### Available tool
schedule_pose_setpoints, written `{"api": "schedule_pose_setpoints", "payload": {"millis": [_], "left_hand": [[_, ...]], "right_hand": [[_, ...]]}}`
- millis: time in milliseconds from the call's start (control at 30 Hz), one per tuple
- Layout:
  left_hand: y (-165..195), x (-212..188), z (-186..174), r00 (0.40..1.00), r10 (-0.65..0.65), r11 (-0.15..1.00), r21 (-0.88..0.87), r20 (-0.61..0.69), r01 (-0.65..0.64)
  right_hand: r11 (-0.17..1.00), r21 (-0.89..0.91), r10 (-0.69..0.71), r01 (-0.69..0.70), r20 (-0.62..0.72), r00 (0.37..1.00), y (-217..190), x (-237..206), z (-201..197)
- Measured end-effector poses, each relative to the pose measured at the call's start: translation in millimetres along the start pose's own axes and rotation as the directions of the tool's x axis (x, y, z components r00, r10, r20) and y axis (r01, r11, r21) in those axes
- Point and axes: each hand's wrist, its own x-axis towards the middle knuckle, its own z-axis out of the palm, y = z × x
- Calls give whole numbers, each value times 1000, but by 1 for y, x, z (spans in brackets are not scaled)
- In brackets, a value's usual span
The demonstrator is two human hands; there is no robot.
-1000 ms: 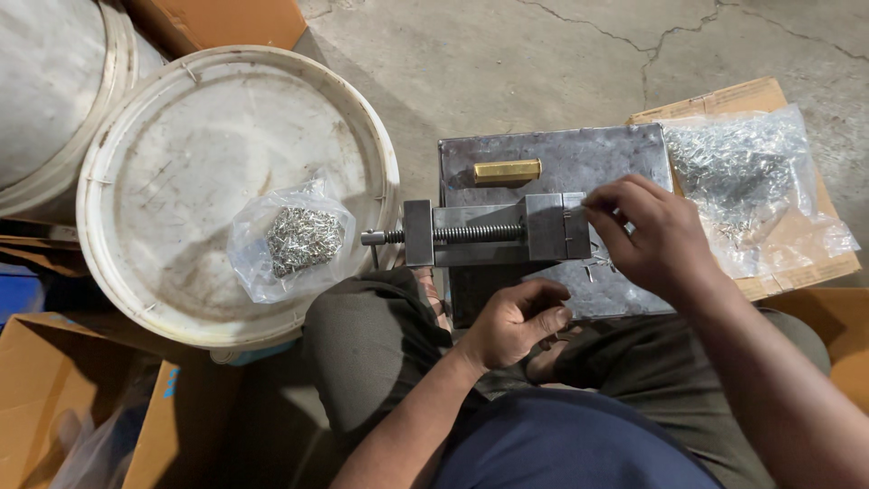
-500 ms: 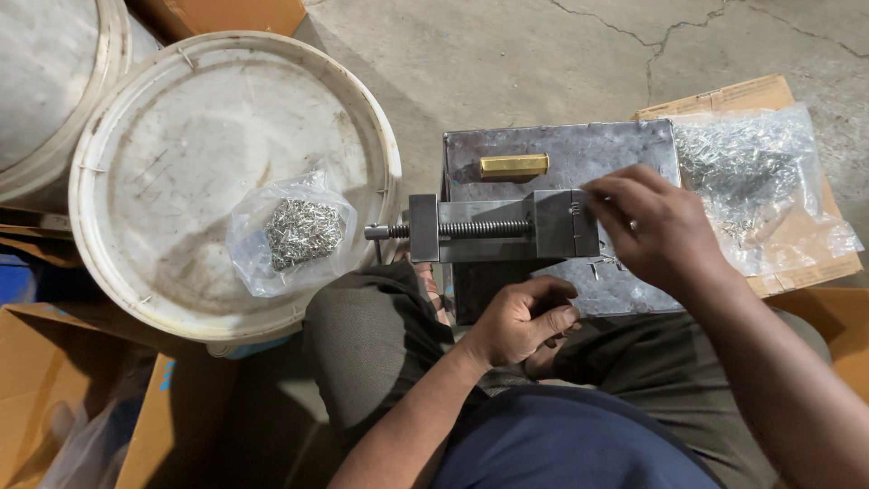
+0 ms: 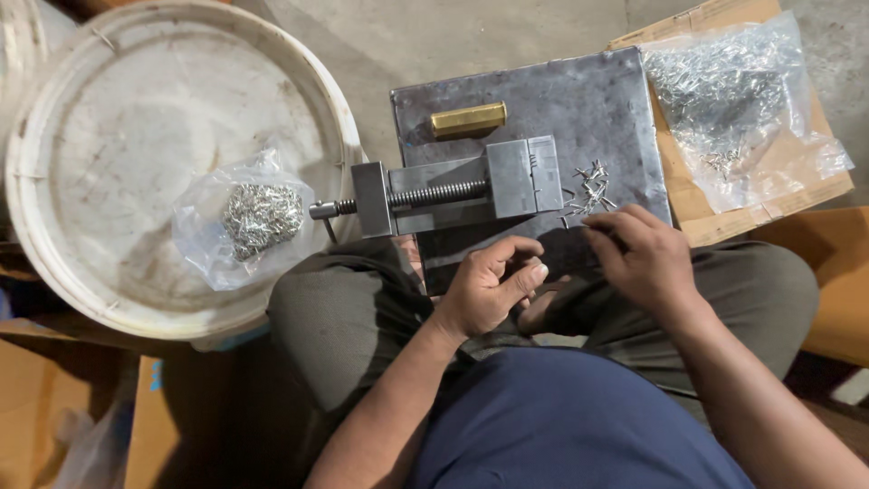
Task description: The person sits cross-legged and uses a bench vise to assemble small metal fasteners. They pick up individual pieces from a plastic bag and the work surface, place them into the vise jaws, tighten the vise, and then remove the assembled fasteners.
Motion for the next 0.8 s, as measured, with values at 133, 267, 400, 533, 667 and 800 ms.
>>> {"api": "schedule_pose_setpoints", "payload": {"millis": [133,267,400,533,667,800], "left_hand": [[2,1,3,999,-17,1000,12,-38,18],[0,-1,2,999,-12,1000,3,-38,12],[-1,-1,1,999,-8,1000,-7,-39,8],[-2,1,2,1000,5,1000,15,-31,-5],[-1,0,3,999,27,998,60,-41,-24],[4,1,4,999,10,997,78,-53,-6]], "right_hand": [[992,-50,-109,114,85,990,-4,15,-3],[993,3,-116,117,150,982,1,30,-11],[997,23,-78,75,113,991,5,34,-14],[992,-65,-106,112,94,990,4,30,-8],[983,-130,-123,132,75,990,5,30,1],[995,-63,-70,74,68,995,10,27,6]]}}
